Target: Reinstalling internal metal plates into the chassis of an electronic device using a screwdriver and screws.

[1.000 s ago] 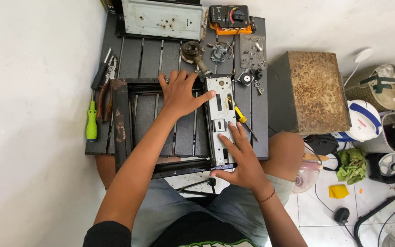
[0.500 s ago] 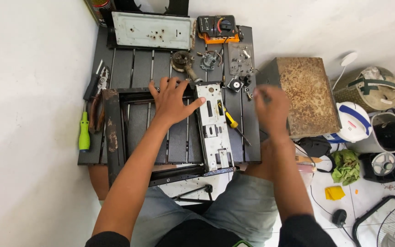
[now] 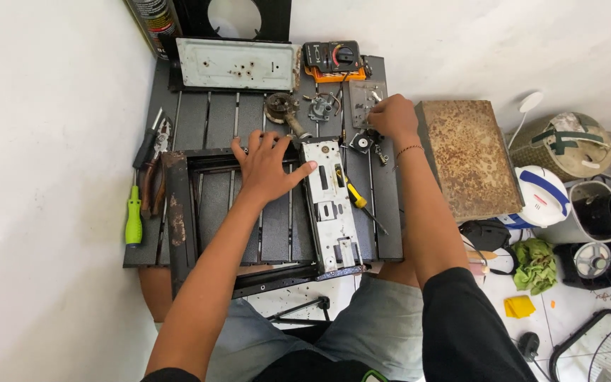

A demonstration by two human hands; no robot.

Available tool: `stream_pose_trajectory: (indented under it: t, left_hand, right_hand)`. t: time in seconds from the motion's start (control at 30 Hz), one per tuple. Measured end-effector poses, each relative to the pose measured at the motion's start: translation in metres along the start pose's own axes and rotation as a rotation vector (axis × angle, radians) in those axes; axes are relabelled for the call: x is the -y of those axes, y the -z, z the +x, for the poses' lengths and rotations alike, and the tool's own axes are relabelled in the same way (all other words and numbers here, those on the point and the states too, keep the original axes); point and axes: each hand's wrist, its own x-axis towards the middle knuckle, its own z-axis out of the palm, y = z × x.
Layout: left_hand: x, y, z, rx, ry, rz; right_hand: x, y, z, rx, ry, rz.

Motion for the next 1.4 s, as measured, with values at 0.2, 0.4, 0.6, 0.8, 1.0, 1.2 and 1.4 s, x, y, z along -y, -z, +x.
stream_pose_trajectory:
  t: [0.2,0.4,0.6,0.8,1.0,1.2,1.4]
  left_hand:
    - [-0.005,0.005,-0.001,-0.014,-0.013,0.003]
    - [-0.002,0.006,0.005,0.133,0.111,-0.009]
    - [0.015,0.027,0.077,0.273,-0.06,0.161]
    - [0.042,-0.005,0.115,0.475,-0.33,0.363]
    - [0.084,-0.027,0.107,0.361,-0.344,0.353]
    - [0.091,-0.027,0.113,0.123,-0.361,0.405]
    - [0.094,-0.03,0.125,0.14,-0.333,0.359]
  right_hand:
    - [0.012,-0.001,-0.004,0.005,0.009,-0.047]
    - [0.018,-0.001,-0.017,-0.044,0.069,-0.12]
    - [0.019,0.022,-0.074,-0.284,0.275,0.135]
    - [0.021,0.037,-0.146,-0.353,0.314,0.364]
    - [0.021,0.044,-0.164,-0.286,0.119,0.822]
    - [0.028,0.039,-0.163,-0.19,0.042,1.027]
    - [0.006,0.03,-0.158,-0.154,0.051,1.129]
